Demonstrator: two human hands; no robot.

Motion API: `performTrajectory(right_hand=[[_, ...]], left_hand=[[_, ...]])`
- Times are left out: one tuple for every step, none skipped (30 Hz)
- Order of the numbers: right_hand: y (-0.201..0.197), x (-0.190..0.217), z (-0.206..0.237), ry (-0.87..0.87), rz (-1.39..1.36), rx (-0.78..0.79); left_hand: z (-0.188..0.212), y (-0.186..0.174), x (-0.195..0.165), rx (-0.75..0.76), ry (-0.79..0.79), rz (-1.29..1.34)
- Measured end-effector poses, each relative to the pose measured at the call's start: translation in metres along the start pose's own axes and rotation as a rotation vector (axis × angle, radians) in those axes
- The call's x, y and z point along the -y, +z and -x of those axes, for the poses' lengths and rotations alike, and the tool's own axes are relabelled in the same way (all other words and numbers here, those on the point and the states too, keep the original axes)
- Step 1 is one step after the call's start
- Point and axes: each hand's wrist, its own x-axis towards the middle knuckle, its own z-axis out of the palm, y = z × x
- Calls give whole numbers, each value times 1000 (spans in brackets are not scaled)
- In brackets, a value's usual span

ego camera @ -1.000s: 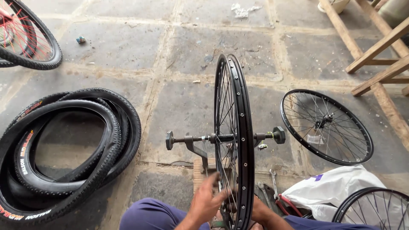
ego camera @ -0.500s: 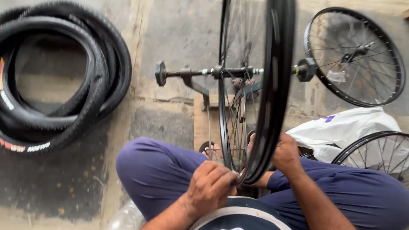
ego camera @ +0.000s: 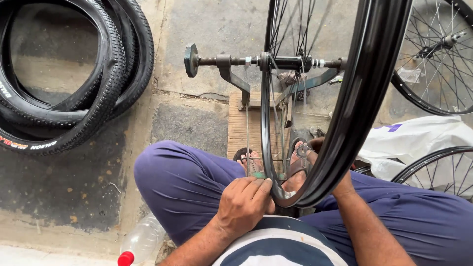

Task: The person uses a spoke wrench to adjust the tension of individual spokes on a bicycle wheel mounted in a truing stand. They repeatedly rotate the wheel, check alignment, and tighten or loosen spoke nipples to true the rim.

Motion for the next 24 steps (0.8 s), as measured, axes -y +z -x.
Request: performTrajectory(right_hand=[[-1,0,0,31,-39,13],[-1,0,1,61,-78,25],[-1,-1,1,-1,0,6],[-2,-2,1,-63,77,-12],[-1,-3,1,-125,155,-29],[-1,-4,1,-55,124,-18],[0,-6,0,14,93,-6],[1,-7,0,83,62,6],[1,-9,-1,58,92,1],[2,-11,-2,32,121,-4],[2,-13,-3,7,151,-11],[2,-15,-4,-146,312,11],[2,-17,-5,-300,472,34],[1,-19,-6,-457,632,59],[2,-20,-7,-291,411,70],[3,-22,-8,-119,191,81],[4,-24,-8,56,-28,98],[5,-25,-8,24,25,101],[6,-26,-8,-15,77,100],[7,-27,-8,-52,129,100],[8,-28,-7,-36,133,85],[9,-28,-7,-19,136,69],[9,-27,-7,-2,141,52],[9,-27,-7,2,122,65]], left_hand=[[-1,0,0,6,-2,3],[-1,-1,-1,8,-3,7],[0,-1,-1,10,-2,9],[0,-1,-1,11,-3,11],[1,-1,-1,7,2,12],[2,0,0,2,6,12],[2,0,0,-2,11,12],[2,1,0,-5,11,16],[1,1,0,-8,10,20],[0,0,0,-11,10,24],[-3,0,0,-6,4,35],[-6,-1,-1,0,-2,47],[-8,-4,-2,6,-8,58],[-10,-7,-4,-25,7,89],[-11,-13,-7,-54,29,118],[-12,-19,-10,-79,49,154],[-12,-23,-14,-113,56,178],[-13,-27,-16,-150,65,198],[-16,-30,-16,-189,80,214],[-18,-31,-15,-177,83,206],[-19,-32,-15,-165,83,198],[-21,-32,-15,-152,83,192],[-21,-32,-14,-139,79,190],[-21,-32,-14,-127,74,189]])
